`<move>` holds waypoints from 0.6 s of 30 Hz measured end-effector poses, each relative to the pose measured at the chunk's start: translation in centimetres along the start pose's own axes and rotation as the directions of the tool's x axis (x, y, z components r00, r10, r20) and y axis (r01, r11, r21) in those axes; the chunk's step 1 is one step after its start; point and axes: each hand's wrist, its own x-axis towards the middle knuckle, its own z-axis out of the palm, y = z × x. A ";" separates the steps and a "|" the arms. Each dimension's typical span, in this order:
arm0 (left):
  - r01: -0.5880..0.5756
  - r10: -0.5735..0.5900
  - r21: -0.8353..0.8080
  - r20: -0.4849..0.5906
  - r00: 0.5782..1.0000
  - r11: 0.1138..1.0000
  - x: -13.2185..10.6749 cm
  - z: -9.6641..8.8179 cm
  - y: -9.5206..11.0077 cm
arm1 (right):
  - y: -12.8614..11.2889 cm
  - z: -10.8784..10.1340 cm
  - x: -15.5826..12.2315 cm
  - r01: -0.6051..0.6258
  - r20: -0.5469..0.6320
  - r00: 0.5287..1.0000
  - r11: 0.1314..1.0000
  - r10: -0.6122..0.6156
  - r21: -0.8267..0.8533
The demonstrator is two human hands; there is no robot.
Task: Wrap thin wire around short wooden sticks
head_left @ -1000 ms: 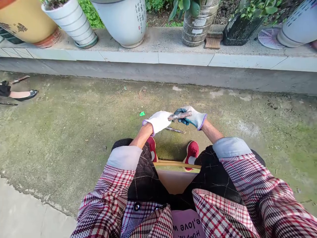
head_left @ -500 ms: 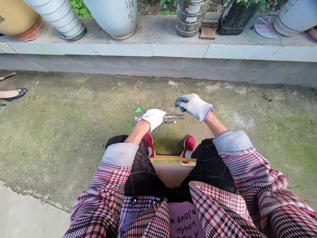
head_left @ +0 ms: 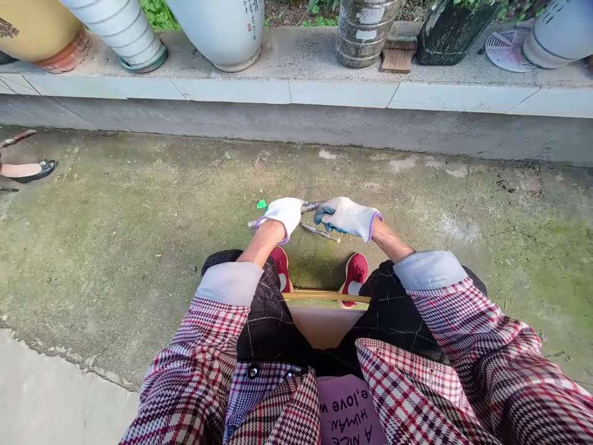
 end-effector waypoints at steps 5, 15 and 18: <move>-0.170 0.165 0.040 0.099 0.981 0.985 -0.5 0.2 0.8 | 1.3 -2.9 -0.5 -0.039 -0.141 0.989 0.998 0.045 0.041; -0.156 0.114 -0.254 -0.172 0.979 0.955 -0.6 -0.6 0.0 | 2.0 0.4 1.3 -0.098 -0.102 0.985 0.939 0.138 0.329; -0.116 0.094 -0.196 -0.119 0.988 0.974 -0.5 -0.3 0.1 | 0.8 1.6 0.8 -0.086 -0.007 0.996 0.953 0.092 0.290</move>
